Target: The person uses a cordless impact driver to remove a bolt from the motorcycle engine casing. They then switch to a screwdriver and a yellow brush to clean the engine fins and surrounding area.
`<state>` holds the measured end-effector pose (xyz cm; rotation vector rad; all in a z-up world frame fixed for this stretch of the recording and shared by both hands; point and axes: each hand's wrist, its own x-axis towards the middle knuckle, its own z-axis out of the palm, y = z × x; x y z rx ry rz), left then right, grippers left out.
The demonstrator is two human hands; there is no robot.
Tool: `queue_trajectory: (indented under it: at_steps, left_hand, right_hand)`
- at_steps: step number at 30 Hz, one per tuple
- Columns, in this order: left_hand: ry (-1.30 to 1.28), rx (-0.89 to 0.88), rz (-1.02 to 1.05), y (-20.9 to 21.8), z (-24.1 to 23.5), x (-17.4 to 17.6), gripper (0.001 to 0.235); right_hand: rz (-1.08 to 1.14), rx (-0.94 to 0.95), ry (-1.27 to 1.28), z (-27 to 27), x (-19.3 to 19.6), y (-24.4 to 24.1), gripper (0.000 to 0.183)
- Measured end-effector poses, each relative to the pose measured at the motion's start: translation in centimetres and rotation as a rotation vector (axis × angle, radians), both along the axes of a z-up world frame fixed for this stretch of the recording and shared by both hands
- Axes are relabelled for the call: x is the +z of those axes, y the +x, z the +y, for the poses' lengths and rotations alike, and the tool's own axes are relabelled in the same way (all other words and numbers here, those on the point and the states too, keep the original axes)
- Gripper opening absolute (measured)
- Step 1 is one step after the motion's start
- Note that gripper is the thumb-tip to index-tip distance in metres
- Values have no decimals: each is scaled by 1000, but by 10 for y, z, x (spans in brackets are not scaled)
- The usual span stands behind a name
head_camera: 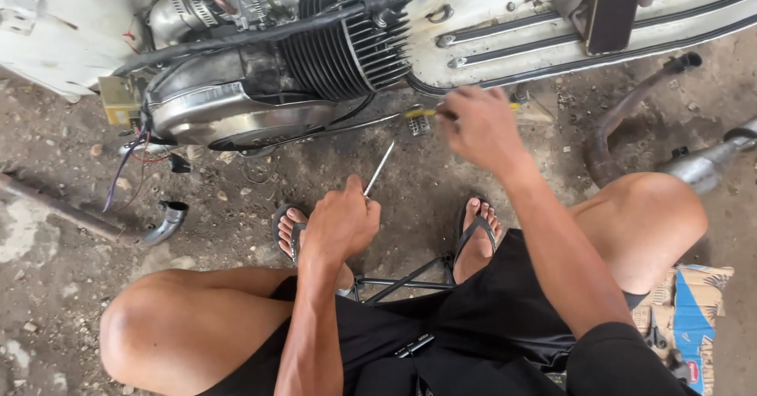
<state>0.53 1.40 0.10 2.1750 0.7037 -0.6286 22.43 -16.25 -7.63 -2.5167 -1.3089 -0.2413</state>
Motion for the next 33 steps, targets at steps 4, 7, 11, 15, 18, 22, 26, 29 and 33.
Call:
queue_trajectory:
  at_steps: [4, 7, 11, 15, 18, 22, 26, 29, 33]
  left_hand:
    - [31, 2, -4, -3, 2, 6, 47]
    - [43, -11, 2, 0, -1, 1, 47]
    - [37, -6, -1, -2, -2, 8, 49]
    - [21, -1, -43, -5, -1, 13, 50]
    - [35, -21, -18, -4, -2, 10, 49]
    - [24, -6, -28, -9, -2, 21, 47]
    - [19, -11, -57, -10, -2, 19, 46]
    - [19, -4, -70, -8, -3, 14, 46]
    - [37, -12, -64, -9, -3, 14, 46]
  right_hand:
    - [-167, -62, -101, -12, 20, 7, 11]
    - [-28, 23, 18, -6, 2, -1, 10]
    - [-109, -6, -39, -18, -2, 12, 11]
    - [2, -33, 4, -20, 8, 9, 8]
    - [7, 21, 4, -6, 1, -6, 10]
    - [49, -60, -83, -14, 5, 10, 10]
    - [53, -32, -60, -7, 14, 0, 10]
    - [133, -26, -53, -4, 15, -1, 11]
    - [38, -47, -115, -10, 27, 4, 12]
